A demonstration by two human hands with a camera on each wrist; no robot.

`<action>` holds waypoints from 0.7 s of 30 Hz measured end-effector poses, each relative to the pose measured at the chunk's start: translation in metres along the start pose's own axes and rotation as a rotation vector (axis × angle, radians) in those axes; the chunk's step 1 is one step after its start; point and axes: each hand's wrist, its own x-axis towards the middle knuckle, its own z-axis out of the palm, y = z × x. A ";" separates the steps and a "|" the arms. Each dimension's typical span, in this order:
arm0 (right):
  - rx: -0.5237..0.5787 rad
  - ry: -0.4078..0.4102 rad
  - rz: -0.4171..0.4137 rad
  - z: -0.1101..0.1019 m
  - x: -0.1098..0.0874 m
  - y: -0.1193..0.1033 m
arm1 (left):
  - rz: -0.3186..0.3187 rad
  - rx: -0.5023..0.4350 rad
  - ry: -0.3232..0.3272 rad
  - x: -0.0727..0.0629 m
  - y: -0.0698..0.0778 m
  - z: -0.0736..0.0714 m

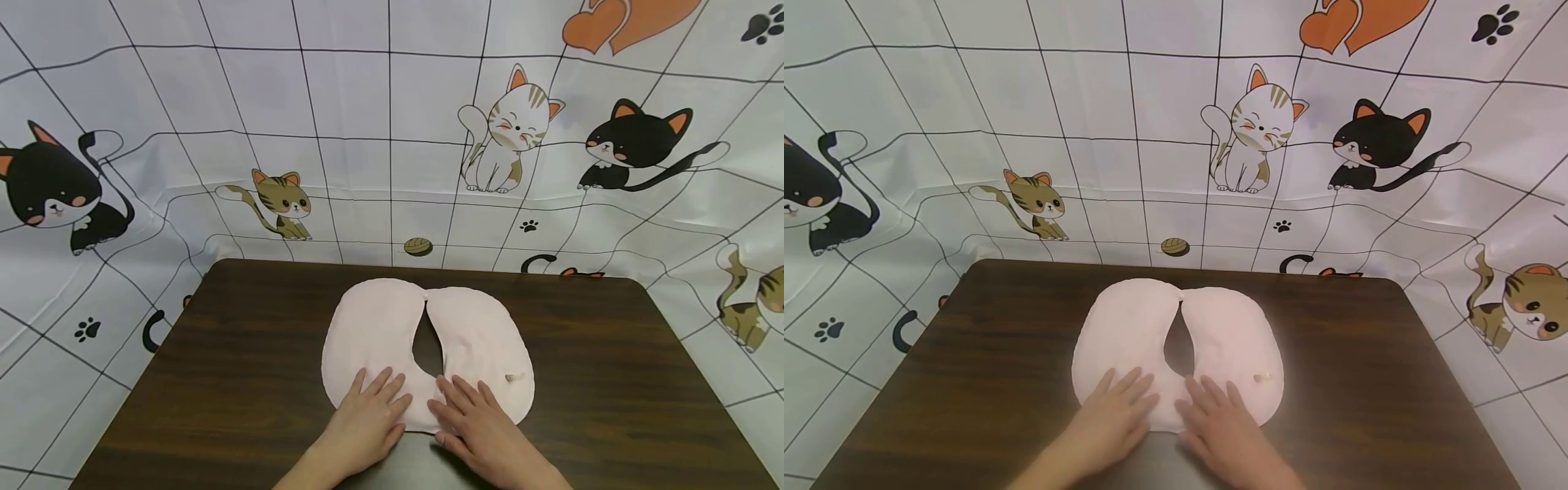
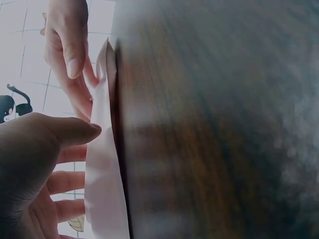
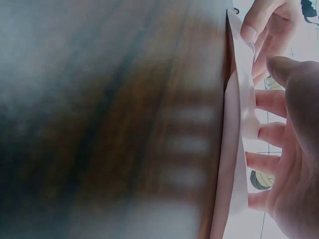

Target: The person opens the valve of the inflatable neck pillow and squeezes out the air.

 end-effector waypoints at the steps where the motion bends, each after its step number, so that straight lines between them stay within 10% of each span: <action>1: -0.004 0.002 -0.002 -0.001 0.001 0.000 | 0.002 0.000 0.003 0.000 0.000 0.001; 15: 0.010 0.016 0.123 -0.005 0.029 0.023 | 0.001 -0.120 0.252 0.027 -0.029 0.006; 21: -0.017 0.052 0.214 -0.001 0.047 0.042 | -0.041 -0.037 0.221 0.044 -0.042 0.002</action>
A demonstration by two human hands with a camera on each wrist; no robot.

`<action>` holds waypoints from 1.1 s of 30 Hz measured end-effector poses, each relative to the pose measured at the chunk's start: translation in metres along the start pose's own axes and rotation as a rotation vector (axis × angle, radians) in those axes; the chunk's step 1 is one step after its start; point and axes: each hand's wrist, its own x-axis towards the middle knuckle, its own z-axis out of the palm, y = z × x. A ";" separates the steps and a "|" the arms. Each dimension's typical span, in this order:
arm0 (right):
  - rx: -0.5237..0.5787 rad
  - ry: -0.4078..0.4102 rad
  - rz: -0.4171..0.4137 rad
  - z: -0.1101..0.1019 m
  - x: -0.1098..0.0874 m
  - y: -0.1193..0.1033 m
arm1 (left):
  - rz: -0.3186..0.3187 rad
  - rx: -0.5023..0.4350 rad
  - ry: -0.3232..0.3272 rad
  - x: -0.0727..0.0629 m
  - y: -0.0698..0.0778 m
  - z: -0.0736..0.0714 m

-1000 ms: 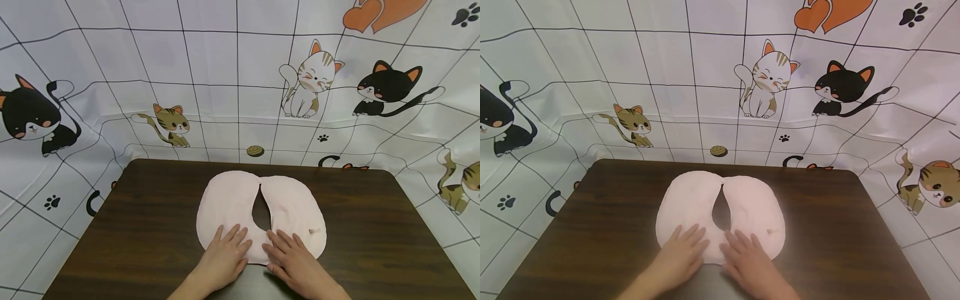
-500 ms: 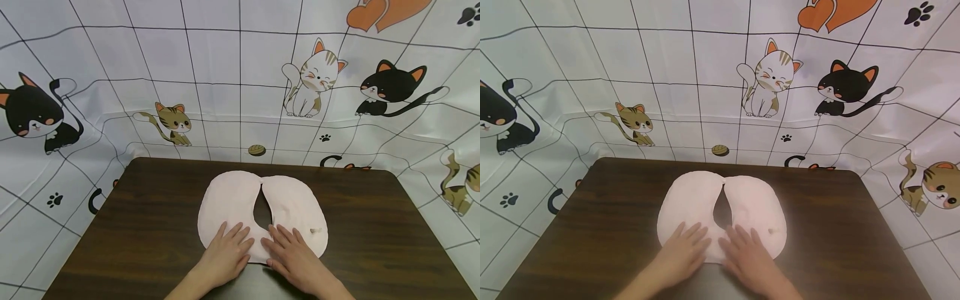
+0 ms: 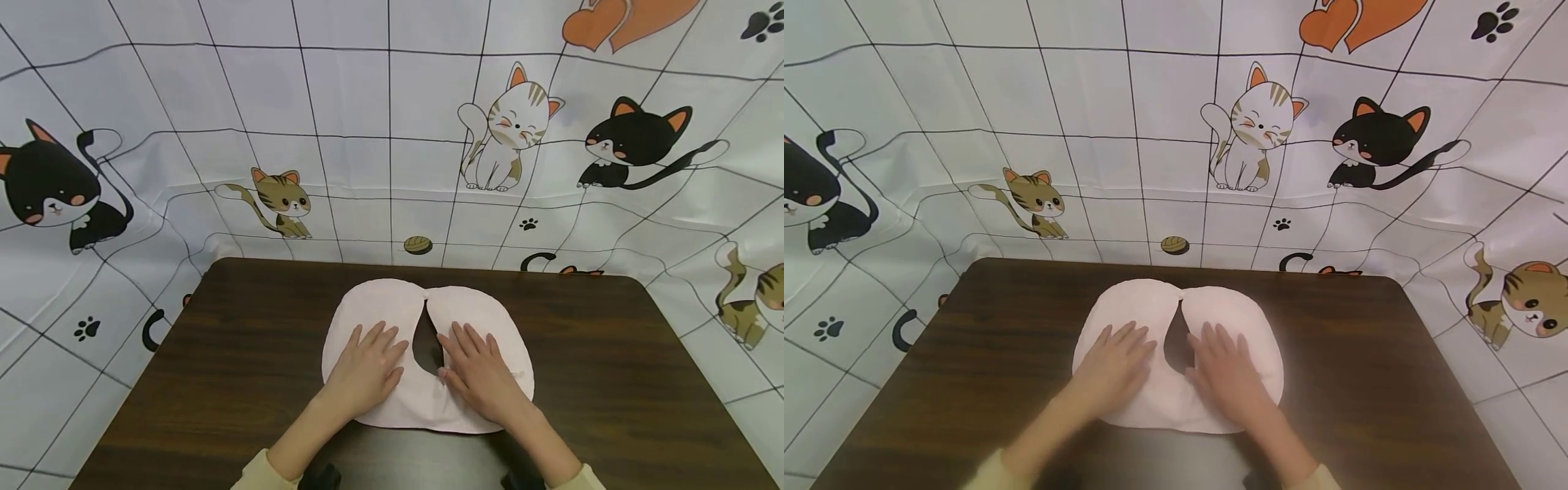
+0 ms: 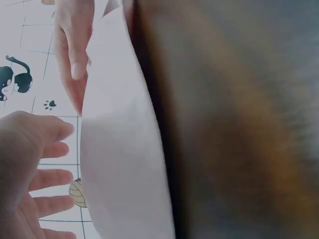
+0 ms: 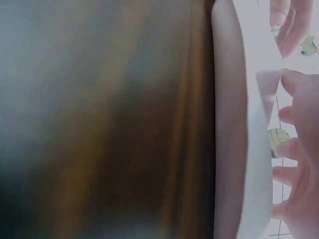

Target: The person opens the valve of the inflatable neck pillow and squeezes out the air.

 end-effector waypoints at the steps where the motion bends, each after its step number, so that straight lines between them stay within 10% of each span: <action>1: -0.001 0.004 0.016 0.000 0.003 0.002 | -0.007 0.015 -0.017 0.003 -0.002 0.000; 20: -0.091 -0.240 0.154 -0.008 0.087 0.033 | -0.238 -0.081 -0.283 0.079 -0.040 0.014; 33: -0.083 -0.362 0.193 -0.005 0.104 0.042 | -0.302 -0.115 -0.351 0.097 -0.053 0.028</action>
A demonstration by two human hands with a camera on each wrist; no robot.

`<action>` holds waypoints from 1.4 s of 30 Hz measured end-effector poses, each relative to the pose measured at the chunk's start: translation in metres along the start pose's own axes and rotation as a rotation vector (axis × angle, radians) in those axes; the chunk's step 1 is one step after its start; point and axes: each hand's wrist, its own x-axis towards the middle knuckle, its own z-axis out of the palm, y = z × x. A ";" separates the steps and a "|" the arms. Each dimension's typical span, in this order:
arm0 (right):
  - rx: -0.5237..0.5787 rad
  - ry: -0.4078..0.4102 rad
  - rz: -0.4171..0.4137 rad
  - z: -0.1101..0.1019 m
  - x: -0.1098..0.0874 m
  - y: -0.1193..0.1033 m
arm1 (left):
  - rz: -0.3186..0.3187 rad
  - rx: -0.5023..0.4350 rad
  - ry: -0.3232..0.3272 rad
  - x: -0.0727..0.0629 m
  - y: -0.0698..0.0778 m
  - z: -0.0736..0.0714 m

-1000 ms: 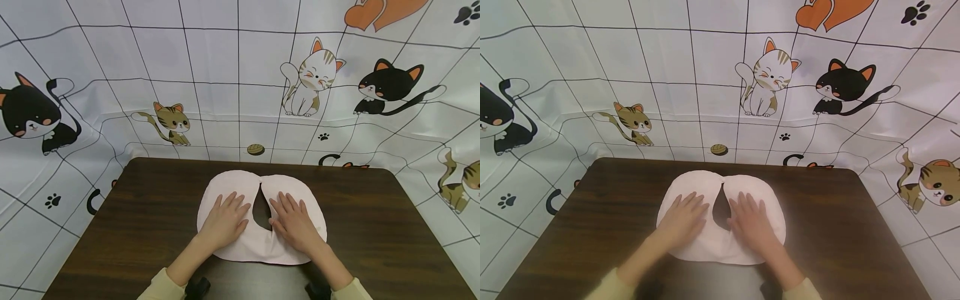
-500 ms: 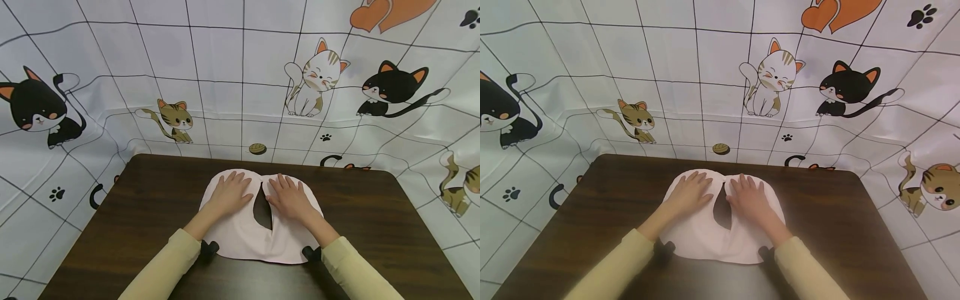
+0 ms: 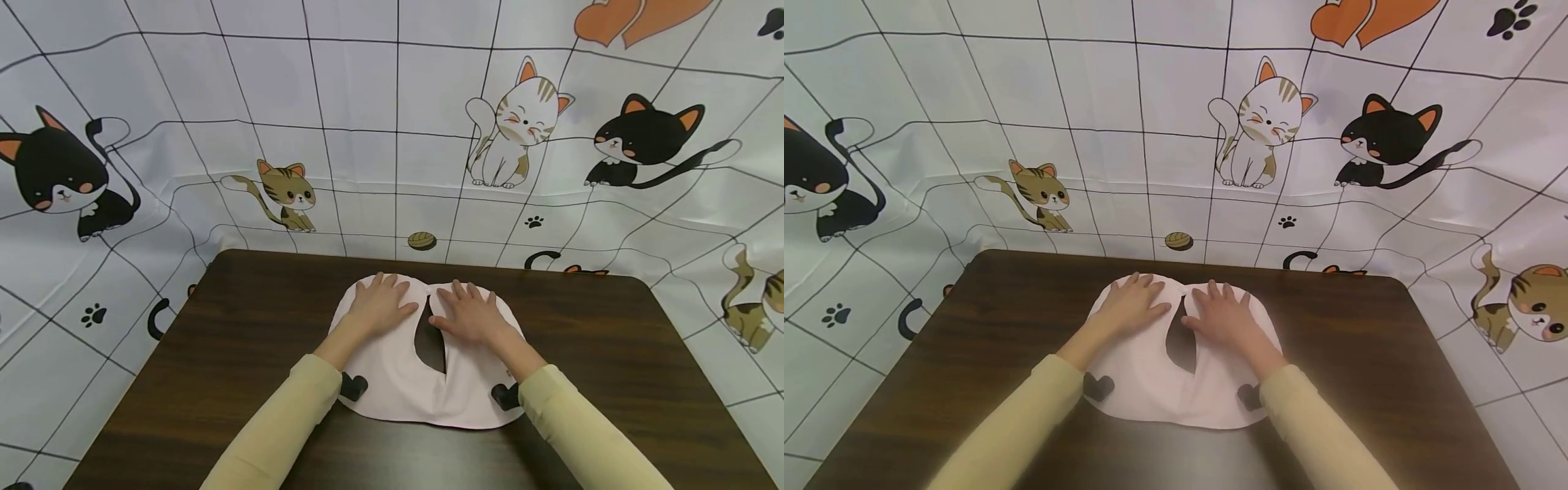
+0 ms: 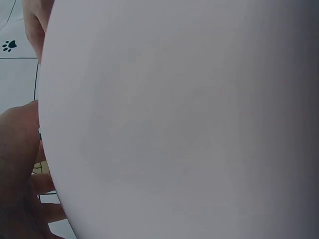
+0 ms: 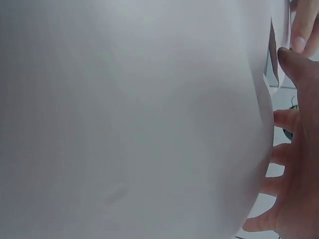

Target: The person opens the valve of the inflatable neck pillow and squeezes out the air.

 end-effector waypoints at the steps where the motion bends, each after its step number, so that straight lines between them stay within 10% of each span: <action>1: -0.007 -0.003 0.000 -0.001 0.000 0.001 | -0.001 -0.006 -0.005 0.000 0.000 0.000; 31: 0.039 -0.045 -0.045 0.007 -0.003 0.005 | -0.015 -0.021 -0.077 -0.001 -0.006 0.003; 42: 0.115 -0.036 -0.046 -0.010 -0.009 0.012 | 0.044 -0.062 0.027 -0.011 -0.011 -0.010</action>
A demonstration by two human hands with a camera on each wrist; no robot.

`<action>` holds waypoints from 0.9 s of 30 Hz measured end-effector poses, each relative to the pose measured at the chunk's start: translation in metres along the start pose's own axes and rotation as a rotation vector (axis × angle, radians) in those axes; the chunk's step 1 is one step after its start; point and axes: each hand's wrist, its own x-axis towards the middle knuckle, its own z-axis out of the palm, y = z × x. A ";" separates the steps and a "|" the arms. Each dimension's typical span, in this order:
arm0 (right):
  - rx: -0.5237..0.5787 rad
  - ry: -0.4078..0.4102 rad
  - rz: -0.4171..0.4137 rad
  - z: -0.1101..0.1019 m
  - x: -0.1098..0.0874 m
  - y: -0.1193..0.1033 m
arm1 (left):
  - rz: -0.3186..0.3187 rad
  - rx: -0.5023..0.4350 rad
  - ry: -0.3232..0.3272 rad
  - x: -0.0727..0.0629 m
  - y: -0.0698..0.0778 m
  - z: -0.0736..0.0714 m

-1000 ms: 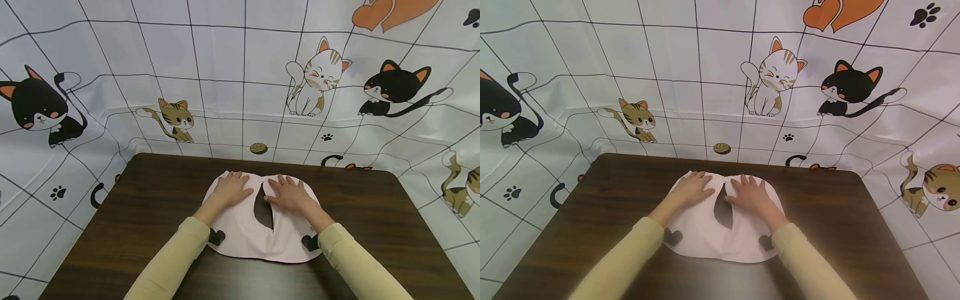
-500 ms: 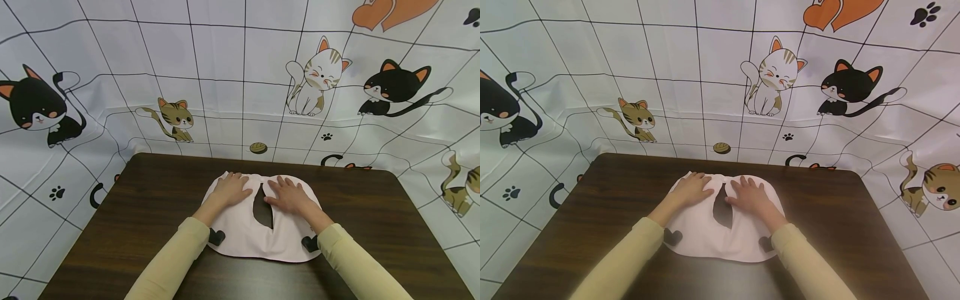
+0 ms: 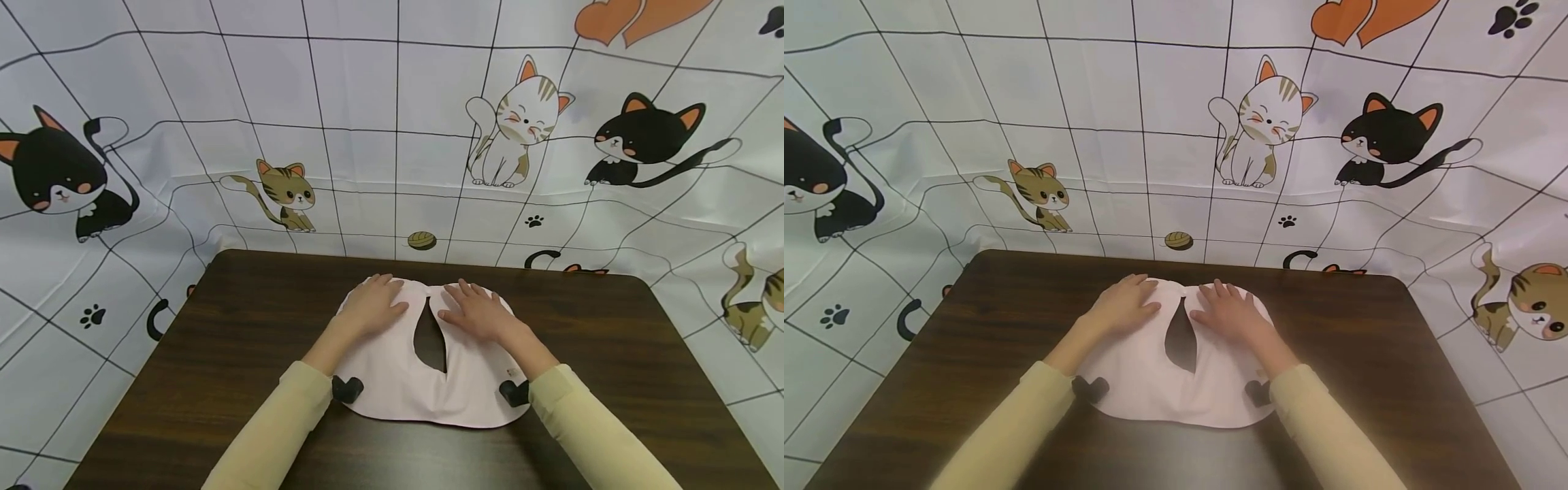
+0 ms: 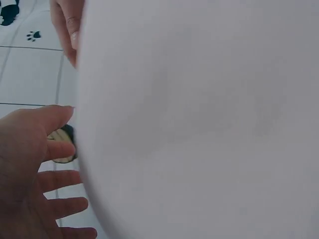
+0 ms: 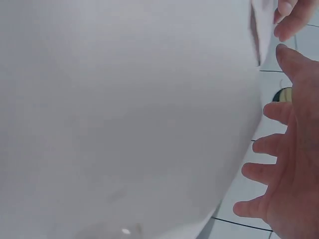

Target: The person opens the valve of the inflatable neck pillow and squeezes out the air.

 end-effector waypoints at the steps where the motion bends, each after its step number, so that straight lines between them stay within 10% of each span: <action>1: 0.005 0.004 -0.002 -0.001 -0.001 0.000 | -0.002 -0.006 0.008 -0.002 0.000 -0.002; 27: 0.010 0.158 -0.063 0.019 -0.037 -0.009 | 0.049 0.002 0.026 -0.042 0.014 0.000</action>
